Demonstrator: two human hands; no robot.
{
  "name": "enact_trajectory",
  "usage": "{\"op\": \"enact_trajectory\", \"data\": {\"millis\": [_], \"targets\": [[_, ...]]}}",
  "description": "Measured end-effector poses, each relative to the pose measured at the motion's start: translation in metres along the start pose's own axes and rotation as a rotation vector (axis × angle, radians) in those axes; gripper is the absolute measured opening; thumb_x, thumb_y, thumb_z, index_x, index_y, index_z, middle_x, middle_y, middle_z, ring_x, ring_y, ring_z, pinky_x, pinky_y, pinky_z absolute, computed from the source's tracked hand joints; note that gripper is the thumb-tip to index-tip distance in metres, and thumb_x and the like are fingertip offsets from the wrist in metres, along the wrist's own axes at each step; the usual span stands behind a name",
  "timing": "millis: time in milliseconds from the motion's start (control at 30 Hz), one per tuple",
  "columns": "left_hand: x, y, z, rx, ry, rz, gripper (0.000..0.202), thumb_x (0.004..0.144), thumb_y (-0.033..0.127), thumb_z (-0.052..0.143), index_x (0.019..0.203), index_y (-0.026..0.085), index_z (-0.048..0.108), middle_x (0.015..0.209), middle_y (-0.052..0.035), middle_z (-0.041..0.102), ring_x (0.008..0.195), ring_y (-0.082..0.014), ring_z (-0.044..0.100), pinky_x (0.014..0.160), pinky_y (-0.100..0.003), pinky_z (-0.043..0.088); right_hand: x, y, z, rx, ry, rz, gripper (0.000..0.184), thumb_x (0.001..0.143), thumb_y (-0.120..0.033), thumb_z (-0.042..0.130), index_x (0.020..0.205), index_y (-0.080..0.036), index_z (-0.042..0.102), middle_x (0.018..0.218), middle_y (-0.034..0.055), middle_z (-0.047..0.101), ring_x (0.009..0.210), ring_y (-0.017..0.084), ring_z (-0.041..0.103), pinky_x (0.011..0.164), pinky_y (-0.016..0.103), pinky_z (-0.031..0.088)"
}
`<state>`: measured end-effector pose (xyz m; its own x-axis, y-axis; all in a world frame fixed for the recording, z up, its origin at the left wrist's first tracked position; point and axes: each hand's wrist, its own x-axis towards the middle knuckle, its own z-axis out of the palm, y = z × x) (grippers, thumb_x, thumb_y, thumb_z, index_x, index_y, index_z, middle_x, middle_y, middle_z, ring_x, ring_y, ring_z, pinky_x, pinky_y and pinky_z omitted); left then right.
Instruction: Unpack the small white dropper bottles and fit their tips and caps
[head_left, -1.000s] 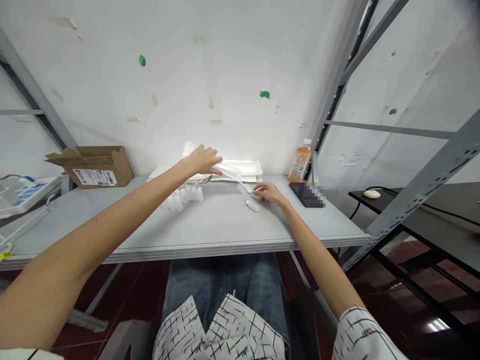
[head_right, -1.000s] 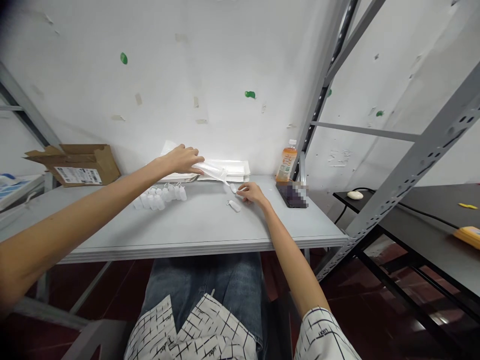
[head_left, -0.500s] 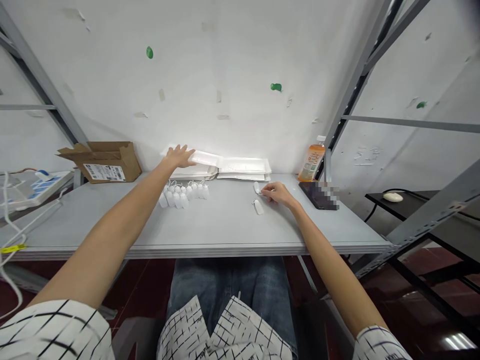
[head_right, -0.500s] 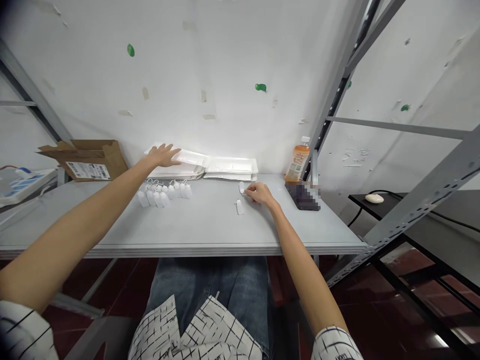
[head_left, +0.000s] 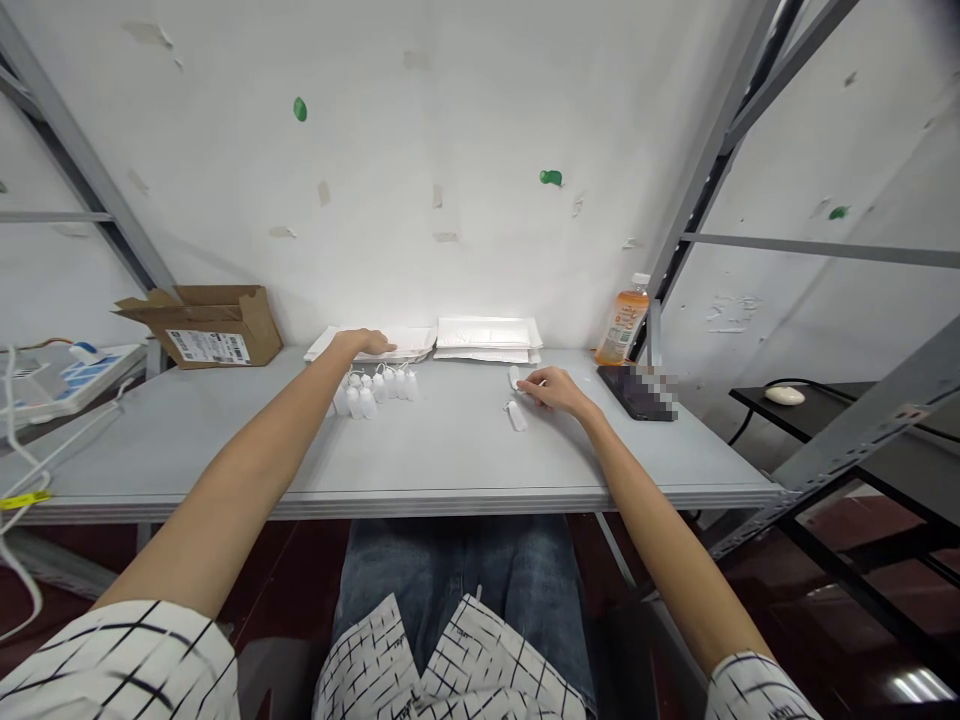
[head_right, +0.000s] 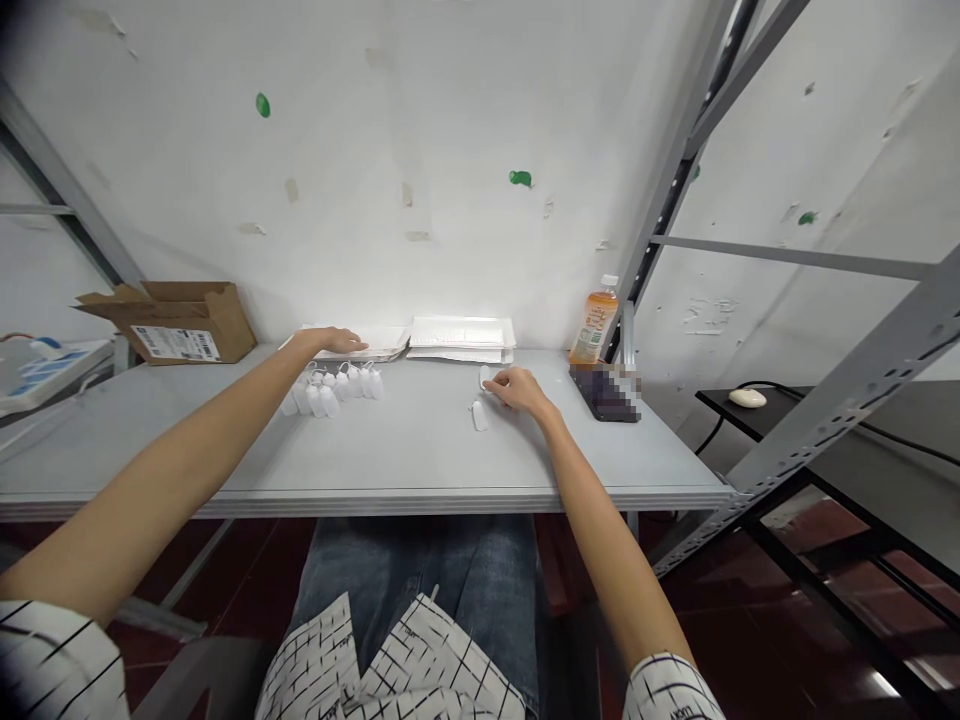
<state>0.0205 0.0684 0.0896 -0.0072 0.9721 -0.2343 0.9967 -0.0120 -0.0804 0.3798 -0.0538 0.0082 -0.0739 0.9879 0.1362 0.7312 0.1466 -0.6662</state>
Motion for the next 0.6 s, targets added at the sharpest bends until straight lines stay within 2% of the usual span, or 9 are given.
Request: {"op": "enact_trajectory", "data": {"millis": [100,167,267,333,400,467,533,600], "targets": [[-0.009,0.005,-0.006,0.026,0.022,-0.029,0.062,0.09,0.06,0.043,0.145,0.033,0.047,0.153,-0.0092,0.044,0.133,-0.0383,0.045,0.099,-0.052,0.044,-0.001,-0.001,0.0,-0.033,0.018,-0.004,0.026,0.084,-0.038,0.06,0.072,-0.016,0.068,0.049,-0.0017,0.057,0.04,0.011,0.049,0.048,0.024,0.043],[-0.016,0.016,-0.015,0.061,0.1,0.006,0.062,0.089,0.058,0.047,0.145,0.032,0.046,0.153,-0.0102,0.043,0.133,-0.0379,0.045,0.099,-0.051,0.043,0.0,0.001,0.0,-0.045,0.025,-0.004,0.024,0.084,-0.035,0.06,0.07,-0.016,0.067,0.049,-0.0017,0.057,0.041,0.011,0.049,0.048,0.024,0.043],[-0.033,0.047,-0.027,0.124,0.281,0.219,0.055,0.093,0.046,0.047,0.143,0.026,0.048,0.145,-0.0125,0.051,0.13,-0.0329,0.049,0.102,-0.046,0.04,0.002,0.003,0.0,-0.061,0.043,-0.012,0.02,0.082,-0.03,0.06,0.068,-0.017,0.064,0.051,-0.0017,0.057,0.041,0.011,0.049,0.046,0.023,0.042],[-0.051,0.076,-0.026,0.134,0.401,0.396,0.047,0.093,0.038,0.047,0.138,0.026,0.053,0.136,-0.0105,0.059,0.125,-0.029,0.053,0.1,-0.042,0.042,0.003,0.005,0.0,-0.064,0.069,-0.018,0.016,0.08,-0.026,0.062,0.066,-0.017,0.062,0.052,-0.0016,0.058,0.041,0.011,0.05,0.045,0.022,0.041],[-0.07,0.108,-0.014,0.095,0.45,0.634,0.04,0.092,0.029,0.047,0.131,0.026,0.058,0.129,-0.0077,0.063,0.118,-0.0242,0.057,0.093,-0.034,0.045,0.002,0.005,-0.001,-0.052,0.094,-0.008,0.012,0.077,-0.023,0.063,0.067,-0.017,0.061,0.053,-0.0017,0.059,0.042,0.01,0.05,0.044,0.022,0.041],[-0.089,0.137,0.008,0.071,0.42,0.898,0.043,0.087,0.014,0.048,0.125,0.027,0.062,0.127,-0.0053,0.064,0.113,-0.0206,0.059,0.087,-0.029,0.046,0.002,0.006,-0.002,-0.032,0.12,0.005,0.008,0.075,-0.019,0.062,0.068,-0.017,0.061,0.057,-0.0014,0.06,0.042,0.01,0.052,0.045,0.021,0.042],[-0.103,0.159,0.035,0.09,0.378,1.088,0.05,0.078,0.005,0.052,0.12,0.029,0.065,0.123,-0.0044,0.065,0.11,-0.0201,0.06,0.082,-0.027,0.046,0.002,0.008,-0.003,-0.005,0.161,0.003,0.003,0.073,-0.014,0.061,0.075,-0.016,0.063,0.064,-0.0008,0.064,0.044,0.009,0.054,0.046,0.021,0.043],[-0.109,0.172,0.06,0.134,0.363,1.202,0.047,0.074,0.004,0.055,0.113,0.026,0.067,0.116,-0.006,0.067,0.105,-0.0217,0.061,0.075,-0.027,0.046,0.004,0.01,-0.003,0.029,0.223,-0.008,0.019,0.072,-0.011,0.059,0.089,-0.017,0.065,0.072,-0.0003,0.067,0.046,0.009,0.057,0.046,0.02,0.044]]}}
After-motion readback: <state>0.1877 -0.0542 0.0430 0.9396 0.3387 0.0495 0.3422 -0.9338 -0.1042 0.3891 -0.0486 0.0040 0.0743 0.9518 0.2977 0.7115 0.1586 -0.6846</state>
